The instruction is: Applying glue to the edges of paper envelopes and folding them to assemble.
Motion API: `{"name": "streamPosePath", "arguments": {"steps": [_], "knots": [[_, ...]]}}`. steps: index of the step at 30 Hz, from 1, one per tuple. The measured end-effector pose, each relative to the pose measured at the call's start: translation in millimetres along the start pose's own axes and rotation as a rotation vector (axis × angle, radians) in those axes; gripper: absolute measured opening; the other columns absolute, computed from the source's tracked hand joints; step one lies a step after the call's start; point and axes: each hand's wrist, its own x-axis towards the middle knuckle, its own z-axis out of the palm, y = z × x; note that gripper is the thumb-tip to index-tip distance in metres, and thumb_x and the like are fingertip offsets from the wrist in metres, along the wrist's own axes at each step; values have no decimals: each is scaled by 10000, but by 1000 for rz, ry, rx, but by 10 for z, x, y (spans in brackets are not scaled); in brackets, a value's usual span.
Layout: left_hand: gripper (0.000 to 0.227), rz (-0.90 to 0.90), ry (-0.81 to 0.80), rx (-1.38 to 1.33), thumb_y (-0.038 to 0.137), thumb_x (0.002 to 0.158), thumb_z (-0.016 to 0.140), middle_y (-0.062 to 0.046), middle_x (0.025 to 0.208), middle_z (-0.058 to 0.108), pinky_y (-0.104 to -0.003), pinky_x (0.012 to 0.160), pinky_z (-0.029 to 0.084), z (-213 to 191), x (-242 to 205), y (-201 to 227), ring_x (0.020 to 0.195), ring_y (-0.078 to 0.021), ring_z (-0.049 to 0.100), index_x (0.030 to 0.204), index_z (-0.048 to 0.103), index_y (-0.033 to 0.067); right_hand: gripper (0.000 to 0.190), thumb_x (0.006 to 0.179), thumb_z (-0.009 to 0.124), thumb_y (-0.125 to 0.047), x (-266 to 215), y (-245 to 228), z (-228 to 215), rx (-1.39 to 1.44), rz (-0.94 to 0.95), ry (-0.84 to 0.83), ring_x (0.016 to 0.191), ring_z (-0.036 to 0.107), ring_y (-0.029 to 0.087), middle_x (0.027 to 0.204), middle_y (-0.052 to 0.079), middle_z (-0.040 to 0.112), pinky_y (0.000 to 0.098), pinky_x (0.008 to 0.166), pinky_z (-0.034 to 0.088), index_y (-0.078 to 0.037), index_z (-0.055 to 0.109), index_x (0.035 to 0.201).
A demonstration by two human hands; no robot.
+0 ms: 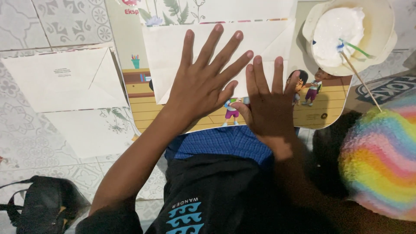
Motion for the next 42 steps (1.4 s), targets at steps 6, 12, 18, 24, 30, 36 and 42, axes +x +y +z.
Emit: {"name": "streamPosePath", "arguments": {"steps": [6, 12, 18, 24, 30, 36, 42], "knots": [[595, -10, 4, -14, 345, 1133, 484, -73, 1721, 152, -679, 1169, -99, -13, 0, 20, 1538, -319, 4, 1687, 329, 195, 832, 1125, 218, -641, -139, 76, 71, -218, -25, 88, 1531, 4, 395, 1704, 180, 243, 617, 1213, -60, 4, 403, 1617], [613, -12, 35, 21, 351, 1137, 533, -87, 1711, 181, -719, 1151, -74, -5, 2, 51, 1535, -326, 39, 1685, 349, 147, 746, 1125, 473, -544, -260, 114, 23, -54, 15, 0, 1500, -49, 418, 1686, 186, 154, 764, 1162, -17, 13, 322, 1598], [666, -36, 62, 42, 359, 1132, 514, -122, 1716, 197, -685, 1152, -82, 19, -4, 47, 1539, -297, 47, 1680, 314, 38, 707, 1163, 204, -550, -359, 229, 52, -439, -43, 53, 1527, -54, 427, 1701, 200, 129, 647, 1203, -153, -18, 270, 1624], [782, -113, 96, 92, 472, 1124, 542, -191, 1707, 177, -694, 1153, -84, 12, -42, 44, 1550, -322, 66, 1666, 286, -32, 746, 1083, 423, -537, -516, 83, -178, -207, 74, 5, 1489, 204, 536, 1652, 244, 237, 822, 1072, 330, -8, 274, 1588], [920, -266, 79, 115, 655, 1125, 413, -264, 1698, 145, -733, 1135, -92, -69, -187, 80, 1543, -401, 33, 1643, 231, -82, 937, 1088, 511, -615, -639, -16, -410, -251, 125, -79, 1538, 77, 503, 1683, 281, 90, 675, 1229, 124, 82, 202, 1633], [904, -294, 32, 181, 706, 1112, 350, -206, 1714, 124, -742, 1136, -105, 30, -555, 54, 1546, -367, 3, 1663, 210, 4, 951, 1097, 333, -750, -286, 50, -224, -231, 22, -21, 1516, -6, 472, 1687, 257, 91, 679, 1241, 70, 20, 152, 1626], [867, -281, 80, 170, 666, 1119, 413, -165, 1711, 179, -721, 1159, -68, 38, -639, 47, 1547, -337, 34, 1657, 297, -5, 915, 1050, 582, -620, 309, -259, -61, -9, -81, -50, 1516, 75, 508, 1680, 255, 151, 680, 1221, 66, 48, 313, 1615]]}}
